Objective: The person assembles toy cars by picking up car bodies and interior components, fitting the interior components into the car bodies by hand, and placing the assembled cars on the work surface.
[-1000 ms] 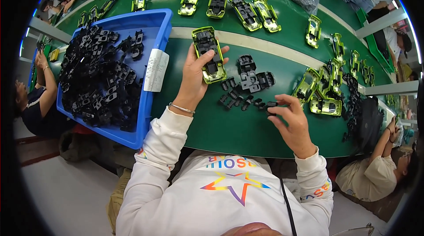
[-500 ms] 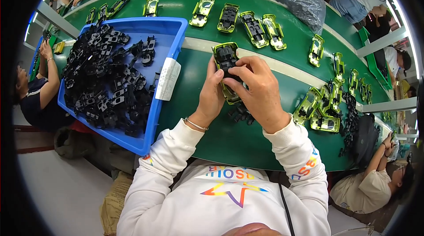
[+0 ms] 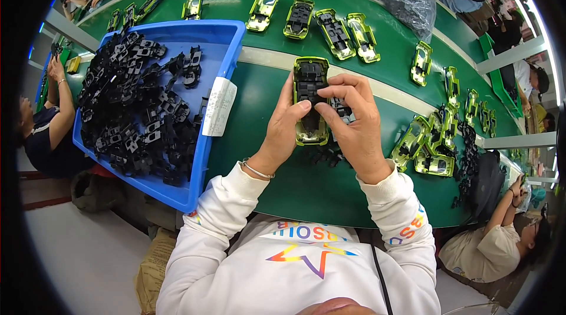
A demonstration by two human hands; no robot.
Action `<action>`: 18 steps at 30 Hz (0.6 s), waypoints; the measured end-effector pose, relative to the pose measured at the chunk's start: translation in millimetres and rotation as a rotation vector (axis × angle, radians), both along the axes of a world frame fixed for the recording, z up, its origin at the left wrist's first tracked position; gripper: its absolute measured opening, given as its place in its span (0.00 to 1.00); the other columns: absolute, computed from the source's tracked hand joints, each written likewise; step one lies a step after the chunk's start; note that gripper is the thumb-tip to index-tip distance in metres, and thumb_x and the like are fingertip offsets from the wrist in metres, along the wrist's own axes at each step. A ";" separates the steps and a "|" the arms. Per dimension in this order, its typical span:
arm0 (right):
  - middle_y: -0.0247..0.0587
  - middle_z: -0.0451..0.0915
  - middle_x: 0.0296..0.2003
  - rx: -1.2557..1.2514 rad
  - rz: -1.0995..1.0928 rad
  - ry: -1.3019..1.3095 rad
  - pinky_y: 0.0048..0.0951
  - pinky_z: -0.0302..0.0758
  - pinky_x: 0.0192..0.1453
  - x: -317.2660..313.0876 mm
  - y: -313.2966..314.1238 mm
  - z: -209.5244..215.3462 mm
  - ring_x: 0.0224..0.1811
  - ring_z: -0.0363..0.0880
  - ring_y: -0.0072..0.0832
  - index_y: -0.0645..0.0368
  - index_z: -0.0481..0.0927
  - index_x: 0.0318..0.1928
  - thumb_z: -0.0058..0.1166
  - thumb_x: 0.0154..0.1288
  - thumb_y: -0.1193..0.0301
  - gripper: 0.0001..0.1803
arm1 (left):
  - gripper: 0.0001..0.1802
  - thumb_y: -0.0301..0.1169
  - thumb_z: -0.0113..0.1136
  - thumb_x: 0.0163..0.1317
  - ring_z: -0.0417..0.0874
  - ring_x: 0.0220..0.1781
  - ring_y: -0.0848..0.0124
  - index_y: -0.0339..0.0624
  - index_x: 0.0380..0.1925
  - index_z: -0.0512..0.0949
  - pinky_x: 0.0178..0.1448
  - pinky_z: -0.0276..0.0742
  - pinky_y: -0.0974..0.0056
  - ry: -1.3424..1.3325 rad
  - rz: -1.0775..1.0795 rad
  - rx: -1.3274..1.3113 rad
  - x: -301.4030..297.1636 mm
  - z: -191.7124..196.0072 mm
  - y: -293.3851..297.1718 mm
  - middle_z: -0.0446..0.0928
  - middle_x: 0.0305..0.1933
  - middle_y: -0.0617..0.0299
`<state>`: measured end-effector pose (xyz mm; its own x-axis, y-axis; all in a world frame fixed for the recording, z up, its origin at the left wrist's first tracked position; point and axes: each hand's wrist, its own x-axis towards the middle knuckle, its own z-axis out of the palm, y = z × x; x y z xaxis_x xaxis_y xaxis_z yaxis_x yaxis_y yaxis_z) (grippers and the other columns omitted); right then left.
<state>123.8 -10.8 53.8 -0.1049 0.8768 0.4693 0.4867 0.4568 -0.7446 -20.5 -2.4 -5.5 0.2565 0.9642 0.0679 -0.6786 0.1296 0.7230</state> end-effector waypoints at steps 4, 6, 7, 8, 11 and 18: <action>0.39 0.77 0.45 -0.270 0.010 0.253 0.25 0.77 0.40 4.4 4.2 -13.6 0.41 0.79 0.24 0.60 0.79 0.50 0.68 0.55 0.80 0.20 | 0.35 0.28 0.47 0.68 0.76 0.63 0.66 0.35 0.74 0.52 0.68 0.73 0.61 0.074 0.014 0.026 1.5 -1.5 -0.2 0.70 0.64 0.51; 0.39 0.77 0.45 -0.456 0.012 0.357 0.24 0.77 0.40 8.0 6.2 -12.4 0.40 0.78 0.22 0.61 0.78 0.52 0.67 0.55 0.80 0.22 | 0.36 0.27 0.45 0.69 0.74 0.64 0.69 0.34 0.76 0.50 0.69 0.70 0.62 0.084 -0.013 0.035 2.5 -3.2 -0.2 0.69 0.65 0.53; 0.38 0.76 0.45 -0.642 0.022 0.456 0.24 0.77 0.41 9.1 7.2 -11.6 0.40 0.77 0.20 0.62 0.76 0.54 0.67 0.56 0.79 0.24 | 0.35 0.27 0.45 0.69 0.74 0.63 0.69 0.34 0.75 0.50 0.68 0.71 0.63 0.124 0.007 0.037 2.6 -3.9 -0.7 0.70 0.65 0.53; 0.38 0.76 0.45 -0.640 0.017 0.461 0.24 0.77 0.41 9.7 8.4 -12.7 0.40 0.77 0.20 0.62 0.76 0.54 0.67 0.56 0.79 0.24 | 0.35 0.27 0.45 0.69 0.75 0.62 0.69 0.34 0.75 0.51 0.68 0.71 0.63 0.165 0.028 0.041 3.2 -4.4 -1.1 0.70 0.64 0.53; 0.38 0.76 0.47 -0.658 0.068 0.609 0.24 0.78 0.41 11.5 9.4 -17.3 0.41 0.77 0.19 0.63 0.76 0.55 0.67 0.56 0.79 0.25 | 0.34 0.30 0.50 0.65 0.80 0.55 0.70 0.36 0.71 0.58 0.60 0.78 0.63 0.220 0.075 0.005 7.6 -7.4 -2.1 0.74 0.57 0.56; 0.38 0.76 0.48 -0.739 0.098 0.676 0.25 0.78 0.46 21.8 0.0 -8.4 0.45 0.77 0.21 0.63 0.74 0.60 0.66 0.59 0.79 0.28 | 0.34 0.30 0.49 0.63 0.81 0.54 0.70 0.36 0.71 0.58 0.59 0.80 0.64 0.161 -0.020 -0.052 8.7 7.5 -4.8 0.75 0.55 0.55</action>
